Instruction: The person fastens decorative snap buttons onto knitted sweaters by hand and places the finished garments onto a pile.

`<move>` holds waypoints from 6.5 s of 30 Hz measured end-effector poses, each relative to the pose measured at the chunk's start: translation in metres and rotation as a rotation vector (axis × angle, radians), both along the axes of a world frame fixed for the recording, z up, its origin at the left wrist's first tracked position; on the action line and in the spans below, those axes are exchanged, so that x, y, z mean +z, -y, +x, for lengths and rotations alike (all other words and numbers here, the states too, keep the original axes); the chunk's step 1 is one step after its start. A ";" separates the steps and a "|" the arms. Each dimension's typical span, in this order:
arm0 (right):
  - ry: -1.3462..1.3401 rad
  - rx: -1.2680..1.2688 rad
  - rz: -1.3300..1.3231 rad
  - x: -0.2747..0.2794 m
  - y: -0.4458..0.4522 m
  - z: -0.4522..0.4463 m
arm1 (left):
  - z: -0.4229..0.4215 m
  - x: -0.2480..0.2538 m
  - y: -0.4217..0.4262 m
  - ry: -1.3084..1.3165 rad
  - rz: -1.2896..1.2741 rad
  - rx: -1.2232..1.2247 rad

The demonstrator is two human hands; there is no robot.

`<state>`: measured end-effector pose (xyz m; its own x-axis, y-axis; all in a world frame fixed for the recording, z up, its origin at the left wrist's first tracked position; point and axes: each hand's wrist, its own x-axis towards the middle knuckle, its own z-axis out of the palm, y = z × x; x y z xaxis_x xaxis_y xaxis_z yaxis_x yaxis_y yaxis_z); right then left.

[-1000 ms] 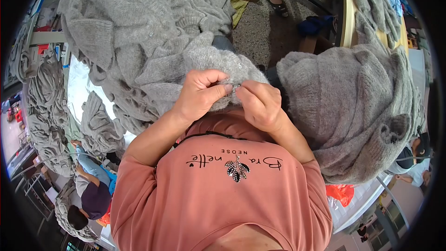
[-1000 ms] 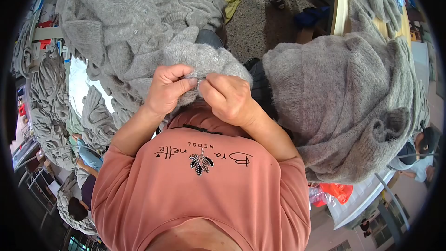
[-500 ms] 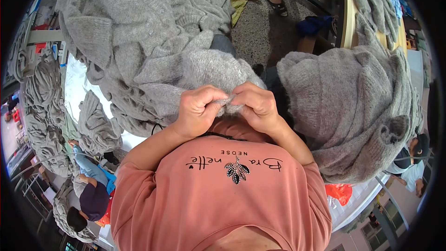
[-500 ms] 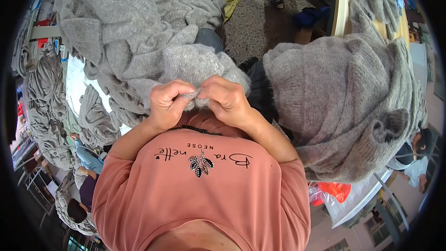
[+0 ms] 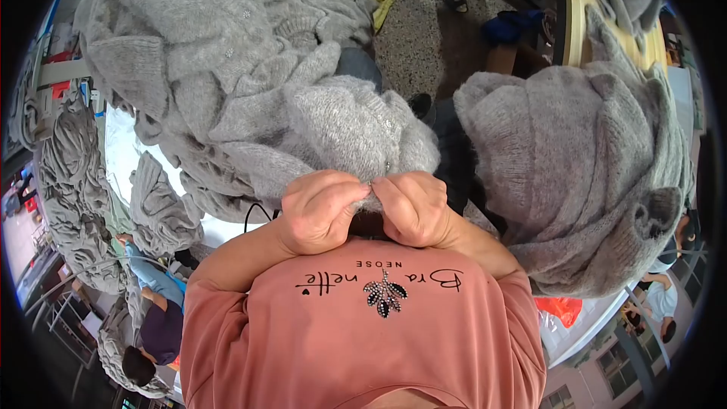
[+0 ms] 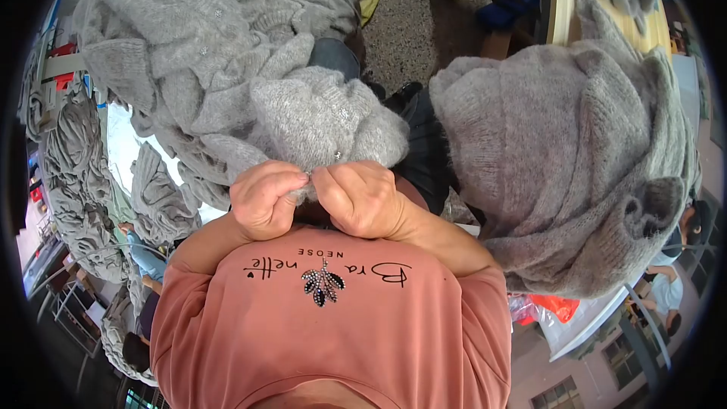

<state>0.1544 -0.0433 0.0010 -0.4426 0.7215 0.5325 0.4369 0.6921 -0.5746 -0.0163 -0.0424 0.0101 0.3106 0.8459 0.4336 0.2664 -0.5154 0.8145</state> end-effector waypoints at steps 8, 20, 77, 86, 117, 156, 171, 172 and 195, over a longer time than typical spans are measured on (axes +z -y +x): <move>-0.111 -0.022 -0.123 0.000 -0.001 0.001 | 0.002 0.002 -0.001 -0.060 0.115 0.008; -0.285 0.031 -0.535 0.013 -0.008 0.011 | 0.012 0.002 0.004 -0.074 0.095 0.068; -0.249 0.044 -0.537 -0.010 -0.030 -0.003 | -0.001 -0.005 -0.031 0.174 -1.042 -0.005; -0.328 0.089 -0.670 -0.018 -0.037 0.004 | 0.008 -0.017 -0.024 0.703 -1.327 -0.018; -0.107 0.002 0.095 0.022 -0.033 0.024 | 0.027 0.012 -0.054 0.440 -1.005 -0.165; -0.016 -0.180 -0.423 0.001 -0.035 -0.001 | 0.027 -0.012 -0.030 0.236 -0.368 0.278; -0.297 0.126 -0.844 -0.003 -0.050 -0.023 | 0.009 -0.017 -0.009 0.025 0.149 0.502; -0.320 0.158 -0.870 0.001 -0.052 -0.022 | 0.007 -0.014 -0.009 0.059 0.167 0.509; -0.119 0.114 0.365 0.014 -0.057 -0.021 | -0.002 0.032 -0.007 0.210 -0.279 0.378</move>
<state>0.1336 0.0140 0.0148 -0.4290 0.4251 0.7970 0.2906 0.9004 -0.3239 -0.0185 -0.0353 0.0421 -0.1087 0.9746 0.1959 0.2083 -0.1703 0.9631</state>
